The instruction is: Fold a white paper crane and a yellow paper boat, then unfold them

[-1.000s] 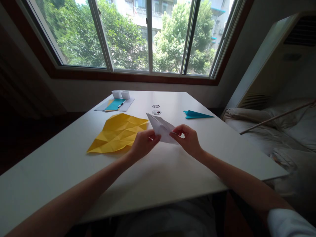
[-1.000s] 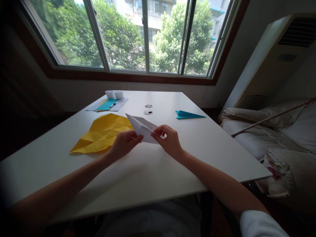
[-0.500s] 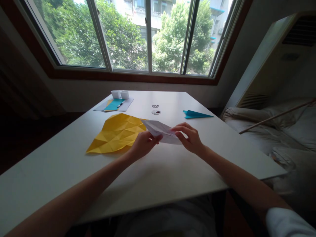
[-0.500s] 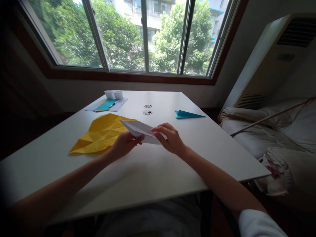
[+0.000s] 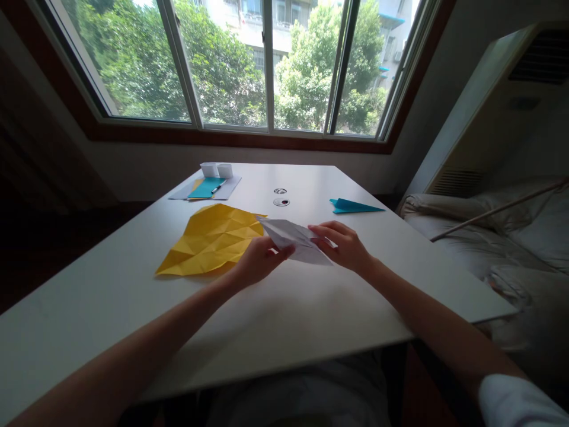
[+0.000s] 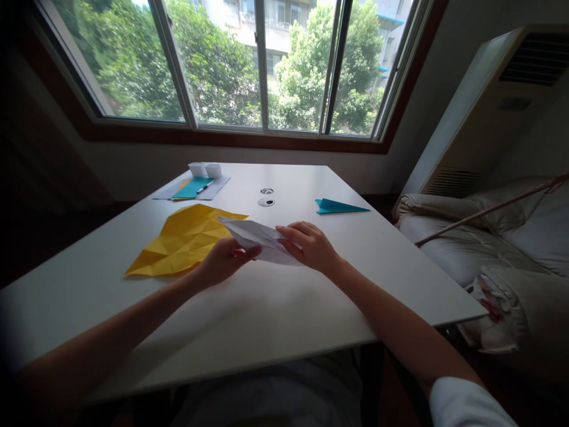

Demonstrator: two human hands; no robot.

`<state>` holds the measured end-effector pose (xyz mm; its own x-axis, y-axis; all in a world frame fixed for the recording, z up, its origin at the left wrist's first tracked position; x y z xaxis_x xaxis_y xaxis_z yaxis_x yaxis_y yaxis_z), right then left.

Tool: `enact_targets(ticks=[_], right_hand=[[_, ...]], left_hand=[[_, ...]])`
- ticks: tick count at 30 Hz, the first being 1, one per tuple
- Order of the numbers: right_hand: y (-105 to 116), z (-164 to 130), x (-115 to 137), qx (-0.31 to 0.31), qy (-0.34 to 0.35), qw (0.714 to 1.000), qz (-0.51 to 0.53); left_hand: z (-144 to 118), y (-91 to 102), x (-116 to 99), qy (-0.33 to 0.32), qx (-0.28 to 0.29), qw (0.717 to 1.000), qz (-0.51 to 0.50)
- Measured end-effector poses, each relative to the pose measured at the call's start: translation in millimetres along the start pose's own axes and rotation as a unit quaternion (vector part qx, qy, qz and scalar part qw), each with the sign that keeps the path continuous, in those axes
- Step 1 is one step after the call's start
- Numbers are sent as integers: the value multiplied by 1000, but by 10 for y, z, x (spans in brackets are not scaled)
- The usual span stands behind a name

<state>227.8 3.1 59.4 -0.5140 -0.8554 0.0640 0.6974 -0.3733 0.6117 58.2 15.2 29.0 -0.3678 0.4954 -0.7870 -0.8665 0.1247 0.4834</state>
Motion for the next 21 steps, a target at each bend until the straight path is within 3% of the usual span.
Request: enact_targets(ticks=[4,7,11,14,17,21], right_hand=[[21,7,16,-11,-19,1000,-19],[29,8,7,-22,-52,998,23],[19,-1,-97,-47,-159,977,131],[-61,-38,-212,-49,-272,929,244],[-187,-98,-292,-43,-365,854,368],[-357,-183,-343,-15,-436,762,479]], left_hand=[[-13,-40,-30,-18,25,999,24],[-26,-79,-42,-28,51,998,34],[-17,-68,-14,-25,50,998,21],[4,-46,22,-25,47,998,14],[28,-27,58,-24,48,998,16],[51,-16,82,-17,50,999,-7]])
Point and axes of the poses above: each hand's wrist, its own z-axis towards the middle knuckle, its own y-axis out of the back of the hand, x = y × z, the point moved 6 cm from there along z, towards the middle knuckle, and after that the axes turned 2 degrees about -x, right-handed, at the moved point
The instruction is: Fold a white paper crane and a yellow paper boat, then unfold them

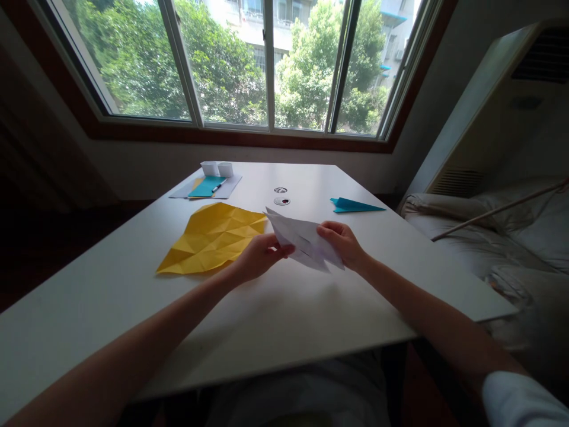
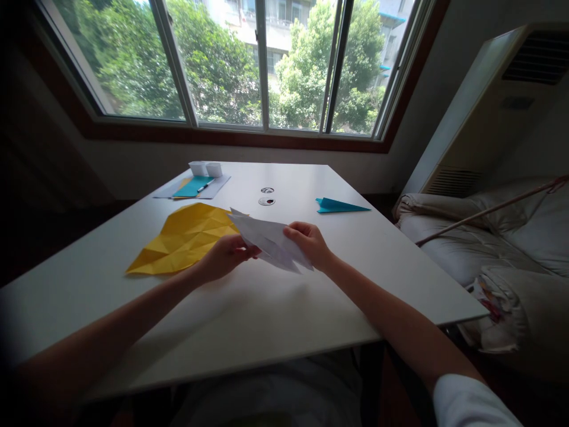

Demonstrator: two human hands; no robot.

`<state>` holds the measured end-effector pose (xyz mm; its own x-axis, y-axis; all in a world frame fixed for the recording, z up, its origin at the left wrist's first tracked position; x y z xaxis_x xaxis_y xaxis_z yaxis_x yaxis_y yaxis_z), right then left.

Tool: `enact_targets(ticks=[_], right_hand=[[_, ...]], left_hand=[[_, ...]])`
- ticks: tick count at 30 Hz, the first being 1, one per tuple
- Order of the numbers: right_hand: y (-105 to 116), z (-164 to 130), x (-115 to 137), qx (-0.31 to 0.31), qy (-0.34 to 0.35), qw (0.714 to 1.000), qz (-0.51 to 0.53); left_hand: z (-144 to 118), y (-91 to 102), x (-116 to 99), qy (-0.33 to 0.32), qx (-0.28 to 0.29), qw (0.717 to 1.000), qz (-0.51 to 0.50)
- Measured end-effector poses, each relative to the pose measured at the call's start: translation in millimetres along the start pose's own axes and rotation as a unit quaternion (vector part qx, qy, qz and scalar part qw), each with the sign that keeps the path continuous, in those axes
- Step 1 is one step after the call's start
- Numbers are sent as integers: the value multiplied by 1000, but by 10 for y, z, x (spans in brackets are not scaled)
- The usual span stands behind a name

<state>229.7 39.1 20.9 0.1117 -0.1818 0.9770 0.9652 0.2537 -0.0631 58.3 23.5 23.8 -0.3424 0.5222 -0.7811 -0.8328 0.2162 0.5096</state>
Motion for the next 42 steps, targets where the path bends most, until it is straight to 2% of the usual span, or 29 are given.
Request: enact_targets(ticks=[3,5,7,9,11,14,19,29,34,36,42], right_hand=[[-16,17,-52,20,-8,1000,-1],[-18,13,-13,17,40,998,-51],[-27,-18,77,3,118,984,-132],[-62,-80,183,-9,206,951,-230],[-124,-153,265,-5,281,905,-320],[-198,-223,307,15,338,852,-400],[-217,-222,288,22,339,820,-460],[-247,-229,348,18,351,799,-488],[-257,-258,353,0,368,762,-532],[-246,-262,352,-12,360,770,-526],[-111,-209,407,-78,291,848,-437]], left_hand=[[8,-1,15,17,-3,999,-34],[10,2,25,31,-14,997,-69],[12,10,33,39,-30,993,-104],[15,14,38,42,-41,990,-127],[21,5,39,42,-39,989,-138],[25,-16,22,37,-27,989,-142],[9,-27,-42,25,-23,992,-122],[6,-9,-80,14,-7,997,-80],[-12,-57,-101,8,11,997,-77],[-20,-80,-96,8,20,997,-76],[-1,-49,-48,31,13,997,-62]])
Point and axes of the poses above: each hand's wrist, its own z-axis towards the middle knuckle, its own y-axis out of the back of the hand, x = y × z, the point moved 6 cm from there along z, towards the middle knuckle, and after that the axes turned 2 degrees about -x, right-handed, at the moved point
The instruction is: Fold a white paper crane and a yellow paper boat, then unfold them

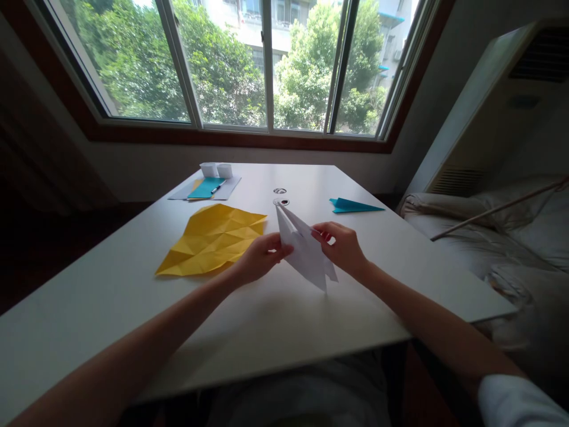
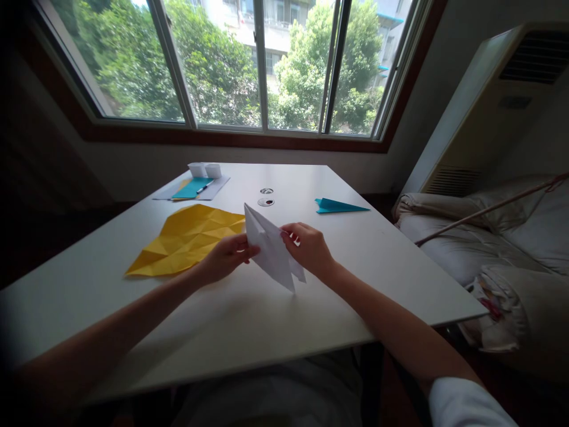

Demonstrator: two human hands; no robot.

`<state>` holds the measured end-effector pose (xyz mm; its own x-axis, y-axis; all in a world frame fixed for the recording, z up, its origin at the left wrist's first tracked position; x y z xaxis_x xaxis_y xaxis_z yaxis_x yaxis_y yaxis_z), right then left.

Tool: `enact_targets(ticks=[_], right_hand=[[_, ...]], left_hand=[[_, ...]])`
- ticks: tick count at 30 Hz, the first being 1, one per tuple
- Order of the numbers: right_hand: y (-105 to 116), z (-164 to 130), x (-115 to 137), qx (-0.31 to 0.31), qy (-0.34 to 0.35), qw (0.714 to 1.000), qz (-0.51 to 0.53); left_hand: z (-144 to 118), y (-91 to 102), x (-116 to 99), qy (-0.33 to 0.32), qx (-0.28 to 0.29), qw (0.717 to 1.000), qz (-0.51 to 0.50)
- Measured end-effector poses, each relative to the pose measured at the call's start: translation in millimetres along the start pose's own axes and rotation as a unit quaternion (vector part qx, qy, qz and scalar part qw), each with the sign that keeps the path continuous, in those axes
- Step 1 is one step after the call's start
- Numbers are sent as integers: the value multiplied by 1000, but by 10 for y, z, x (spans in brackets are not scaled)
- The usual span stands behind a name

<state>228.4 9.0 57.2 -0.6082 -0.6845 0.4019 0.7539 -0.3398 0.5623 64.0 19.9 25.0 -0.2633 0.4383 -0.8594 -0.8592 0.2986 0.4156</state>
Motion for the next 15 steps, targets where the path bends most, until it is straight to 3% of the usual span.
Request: enact_targets(ticks=[8,10,13,15], right_hand=[[73,52,-197,-36,-112,989,89],[49,43,-222,-32,-127,985,110],[22,27,-233,-29,-145,982,115],[9,18,-217,-24,-148,983,106]], left_hand=[[54,161,222,83,-74,993,-44],[40,212,247,80,-112,990,-11],[-18,290,77,-16,-202,965,168],[-71,203,-134,-127,-205,914,325]])
Point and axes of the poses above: each hand's wrist, its own z-axis towards the middle knuckle, its own y-axis out of the back of the hand, x = y × z, the point moved 6 cm from there along z, towards the middle knuckle, and after that the axes turned 2 degrees about -x, right-handed, at the moved point
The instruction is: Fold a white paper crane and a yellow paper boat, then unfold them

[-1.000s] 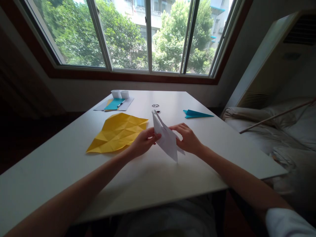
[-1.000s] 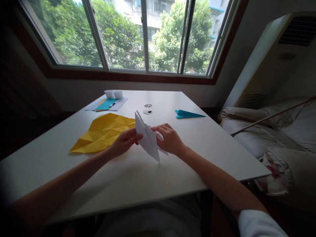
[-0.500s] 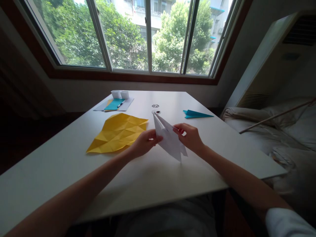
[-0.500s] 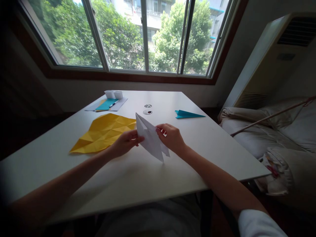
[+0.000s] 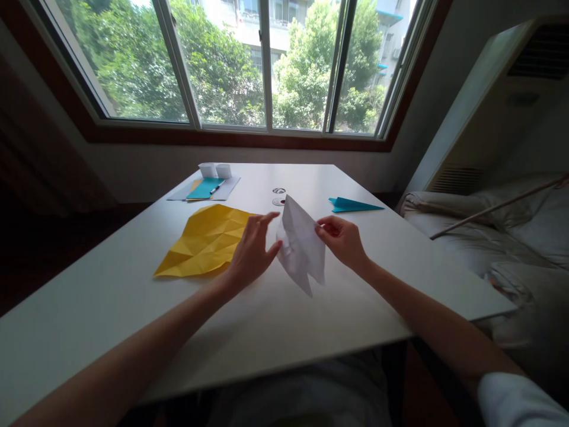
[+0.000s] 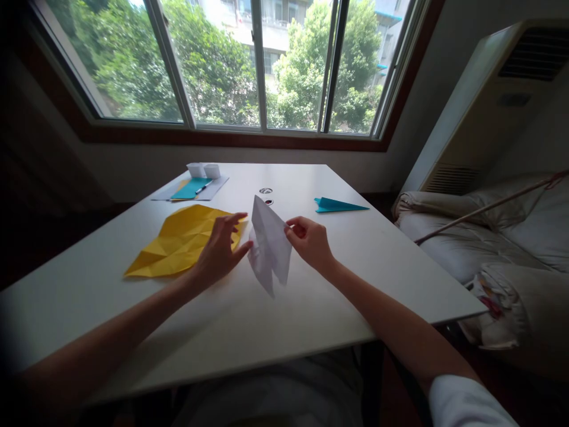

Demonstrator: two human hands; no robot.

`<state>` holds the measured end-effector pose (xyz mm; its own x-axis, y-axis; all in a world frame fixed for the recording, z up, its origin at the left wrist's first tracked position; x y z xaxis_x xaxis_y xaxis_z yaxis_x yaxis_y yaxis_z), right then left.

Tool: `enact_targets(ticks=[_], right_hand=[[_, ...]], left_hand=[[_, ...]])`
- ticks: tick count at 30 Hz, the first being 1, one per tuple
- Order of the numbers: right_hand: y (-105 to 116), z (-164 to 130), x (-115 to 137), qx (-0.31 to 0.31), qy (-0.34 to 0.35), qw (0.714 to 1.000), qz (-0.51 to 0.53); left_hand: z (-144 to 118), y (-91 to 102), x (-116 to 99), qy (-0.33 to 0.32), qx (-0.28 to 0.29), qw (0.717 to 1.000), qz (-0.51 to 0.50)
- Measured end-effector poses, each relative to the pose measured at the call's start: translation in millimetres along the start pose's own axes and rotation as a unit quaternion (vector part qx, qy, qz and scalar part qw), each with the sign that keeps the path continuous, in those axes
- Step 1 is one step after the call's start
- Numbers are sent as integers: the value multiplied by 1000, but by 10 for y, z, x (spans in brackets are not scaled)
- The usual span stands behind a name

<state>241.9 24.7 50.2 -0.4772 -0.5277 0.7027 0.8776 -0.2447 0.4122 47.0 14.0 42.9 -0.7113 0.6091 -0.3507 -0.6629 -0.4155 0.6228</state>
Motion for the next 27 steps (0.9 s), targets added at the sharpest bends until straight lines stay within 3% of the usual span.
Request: enact_targets(ticks=[3,6,15,21,27], right_hand=[[-35,-23,38,14,8,1000,-6],[-57,-42,80,22,21,999,-9],[-17,-3,21,24,15,999,-31],[-9,22,-108,21,-5,1000,-9],[-46,0,-69,40,-9,999,5]], left_hand=[[-77,-43,-335,-198,37,970,137],[-140,-74,-464,-275,51,939,199],[-118,25,-333,-356,57,905,226],[-44,97,-251,-341,64,909,232],[-98,67,-389,-357,123,905,195]])
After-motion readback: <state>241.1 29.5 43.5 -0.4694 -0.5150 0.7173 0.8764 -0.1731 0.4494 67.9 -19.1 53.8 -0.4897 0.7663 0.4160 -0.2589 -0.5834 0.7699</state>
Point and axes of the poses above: each hand's wrist, its own z-axis towards the middle knuckle, its own y-axis out of the back of the hand, x = y × z, the point moved 6 cm from there along z, towards the middle knuckle, and after that the axes turned 2 degrees about -x, right-handed, at the moved point
